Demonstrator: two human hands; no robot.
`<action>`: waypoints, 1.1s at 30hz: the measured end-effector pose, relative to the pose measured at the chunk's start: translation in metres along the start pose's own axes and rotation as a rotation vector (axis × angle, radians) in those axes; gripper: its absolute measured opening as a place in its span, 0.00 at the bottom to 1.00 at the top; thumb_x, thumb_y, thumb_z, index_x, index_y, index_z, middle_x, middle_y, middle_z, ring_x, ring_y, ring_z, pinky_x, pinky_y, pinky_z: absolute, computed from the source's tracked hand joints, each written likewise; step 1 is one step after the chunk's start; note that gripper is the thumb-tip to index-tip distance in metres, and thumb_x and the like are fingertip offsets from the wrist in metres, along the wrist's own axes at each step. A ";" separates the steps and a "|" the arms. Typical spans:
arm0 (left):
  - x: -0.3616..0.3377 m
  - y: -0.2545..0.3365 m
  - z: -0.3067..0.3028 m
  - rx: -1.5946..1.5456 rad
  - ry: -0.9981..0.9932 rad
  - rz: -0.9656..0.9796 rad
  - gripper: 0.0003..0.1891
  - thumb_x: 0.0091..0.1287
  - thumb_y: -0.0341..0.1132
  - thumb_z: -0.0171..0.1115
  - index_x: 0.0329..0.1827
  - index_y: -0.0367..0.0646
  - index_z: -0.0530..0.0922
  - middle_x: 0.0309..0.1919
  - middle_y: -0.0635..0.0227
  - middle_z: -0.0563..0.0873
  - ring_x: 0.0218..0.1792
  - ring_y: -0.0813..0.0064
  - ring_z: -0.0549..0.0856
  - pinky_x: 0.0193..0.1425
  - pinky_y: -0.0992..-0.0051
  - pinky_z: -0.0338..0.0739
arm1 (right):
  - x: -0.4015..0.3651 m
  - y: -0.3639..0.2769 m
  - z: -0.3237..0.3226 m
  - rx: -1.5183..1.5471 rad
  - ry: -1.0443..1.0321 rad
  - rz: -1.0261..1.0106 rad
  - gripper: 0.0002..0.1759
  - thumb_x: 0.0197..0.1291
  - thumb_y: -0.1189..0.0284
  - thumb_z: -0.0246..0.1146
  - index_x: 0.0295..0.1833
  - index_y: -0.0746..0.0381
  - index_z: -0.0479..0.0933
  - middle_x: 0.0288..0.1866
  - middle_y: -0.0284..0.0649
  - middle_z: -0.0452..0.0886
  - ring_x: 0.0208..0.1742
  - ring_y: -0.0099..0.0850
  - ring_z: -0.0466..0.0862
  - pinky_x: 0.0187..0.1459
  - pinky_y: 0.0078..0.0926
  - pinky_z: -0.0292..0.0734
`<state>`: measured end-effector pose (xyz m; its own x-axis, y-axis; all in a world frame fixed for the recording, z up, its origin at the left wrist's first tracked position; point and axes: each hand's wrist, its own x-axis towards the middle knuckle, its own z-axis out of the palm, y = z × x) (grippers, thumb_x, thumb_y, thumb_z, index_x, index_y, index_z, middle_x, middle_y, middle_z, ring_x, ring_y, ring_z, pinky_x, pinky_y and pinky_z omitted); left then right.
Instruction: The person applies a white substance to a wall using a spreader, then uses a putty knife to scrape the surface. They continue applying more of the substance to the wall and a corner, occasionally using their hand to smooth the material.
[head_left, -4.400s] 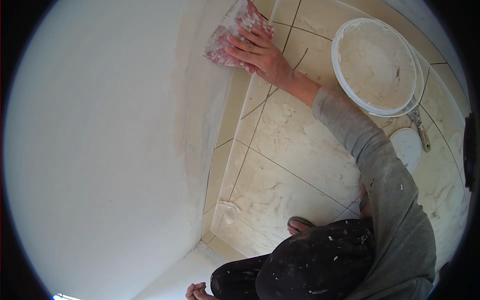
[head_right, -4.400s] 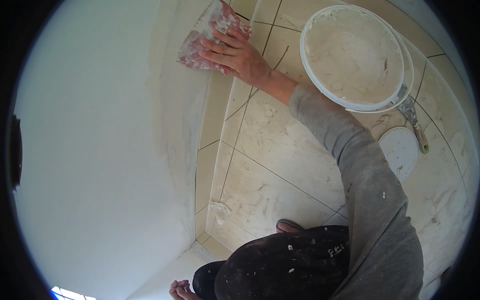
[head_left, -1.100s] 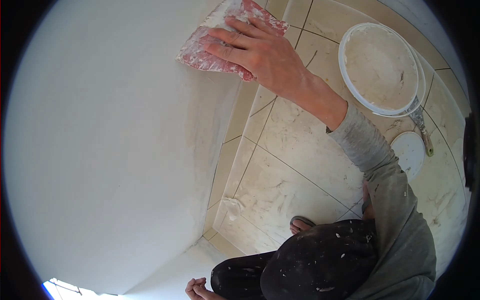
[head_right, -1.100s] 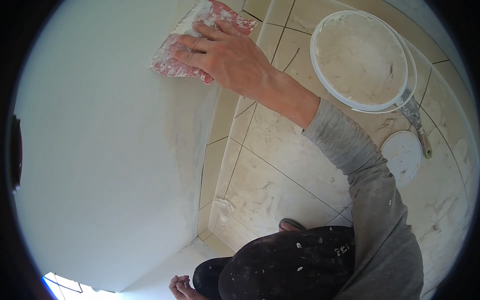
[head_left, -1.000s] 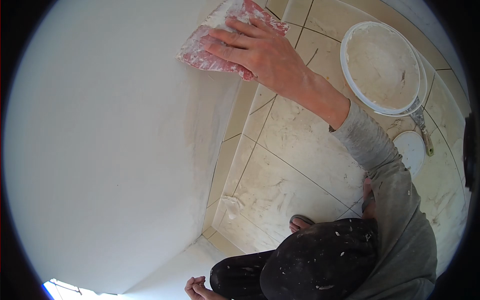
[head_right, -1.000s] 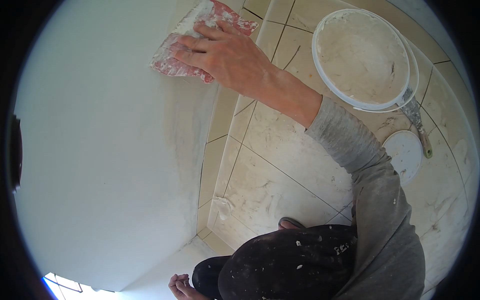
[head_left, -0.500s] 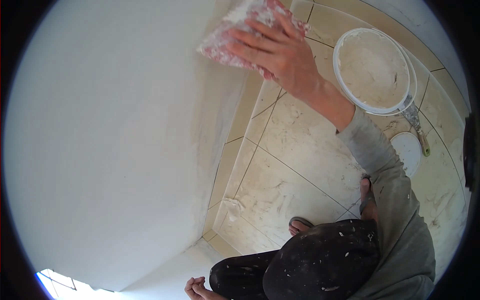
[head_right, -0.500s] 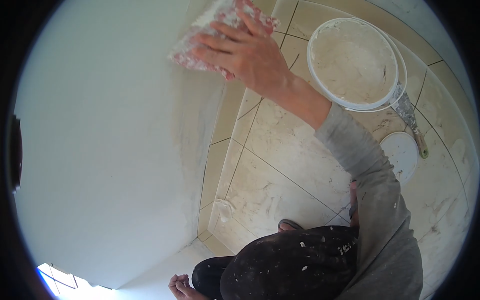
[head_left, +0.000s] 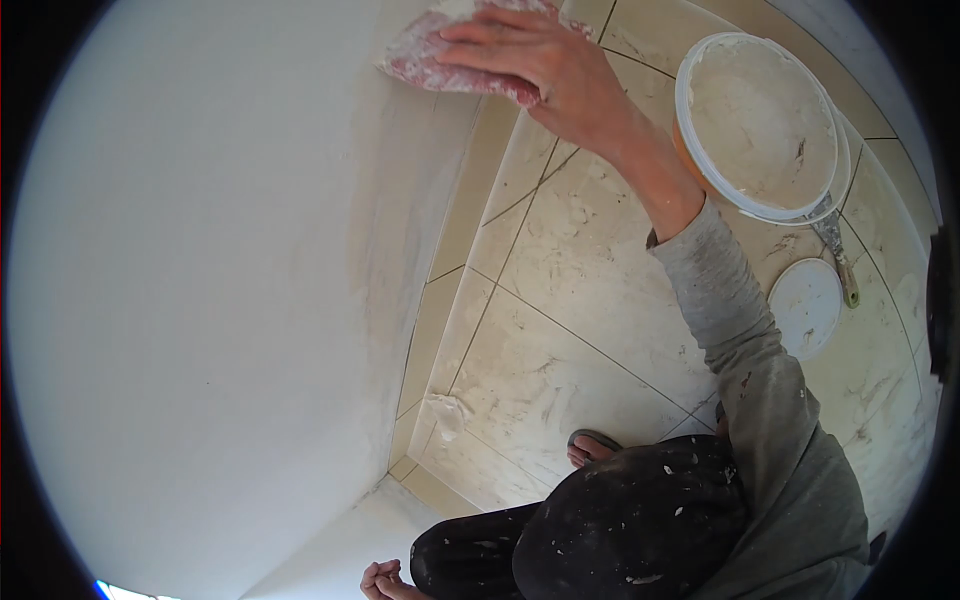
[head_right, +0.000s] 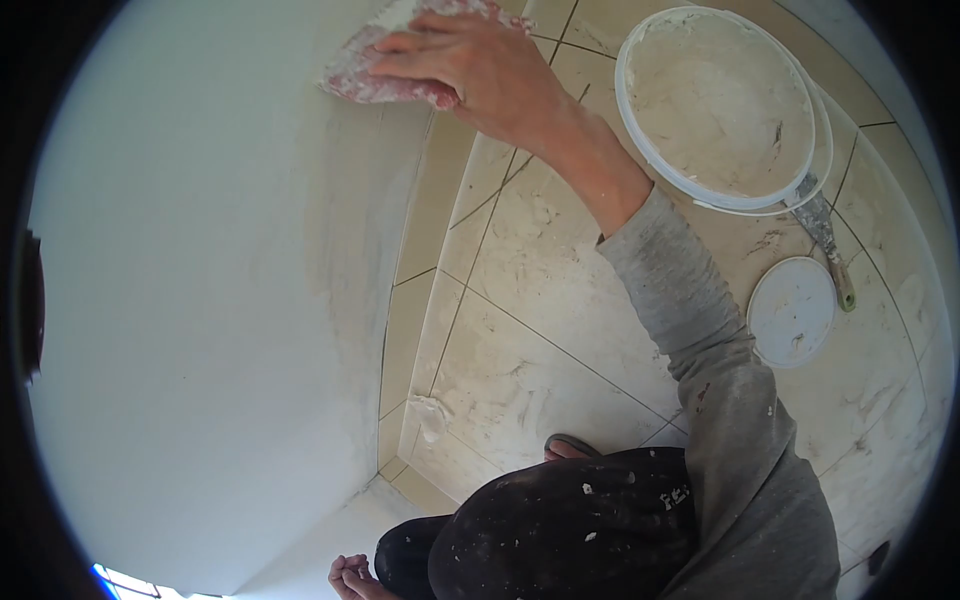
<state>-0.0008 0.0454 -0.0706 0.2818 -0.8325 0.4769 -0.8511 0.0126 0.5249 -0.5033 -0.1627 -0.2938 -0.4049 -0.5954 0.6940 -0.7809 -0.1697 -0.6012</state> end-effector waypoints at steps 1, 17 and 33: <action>-0.001 -0.001 0.001 -0.008 -0.002 -0.001 0.19 0.72 0.48 0.62 0.43 0.36 0.79 0.31 0.63 0.82 0.35 0.68 0.81 0.44 0.69 0.81 | -0.012 0.000 0.004 -0.007 0.002 -0.004 0.25 0.54 0.75 0.67 0.60 0.47 0.81 0.63 0.23 0.80 0.68 0.30 0.75 0.72 0.42 0.65; -0.011 0.021 0.006 -0.007 0.009 0.024 0.14 0.74 0.41 0.58 0.43 0.36 0.79 0.32 0.62 0.82 0.36 0.67 0.81 0.44 0.69 0.80 | -0.051 0.005 0.036 -0.145 0.254 -0.165 0.40 0.43 0.72 0.74 0.66 0.40 0.76 0.74 0.21 0.71 0.75 0.32 0.66 0.70 0.41 0.64; -0.005 0.023 0.010 0.025 -0.030 0.026 0.13 0.74 0.39 0.56 0.43 0.36 0.79 0.32 0.62 0.82 0.37 0.67 0.80 0.46 0.68 0.79 | -0.082 0.008 0.022 0.041 -0.016 0.020 0.39 0.50 0.78 0.70 0.71 0.48 0.71 0.73 0.32 0.73 0.74 0.37 0.70 0.74 0.45 0.63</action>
<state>-0.0266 0.0436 -0.0678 0.2463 -0.8483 0.4688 -0.8689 0.0210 0.4945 -0.4657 -0.1328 -0.3640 -0.4122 -0.6115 0.6754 -0.7526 -0.1893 -0.6307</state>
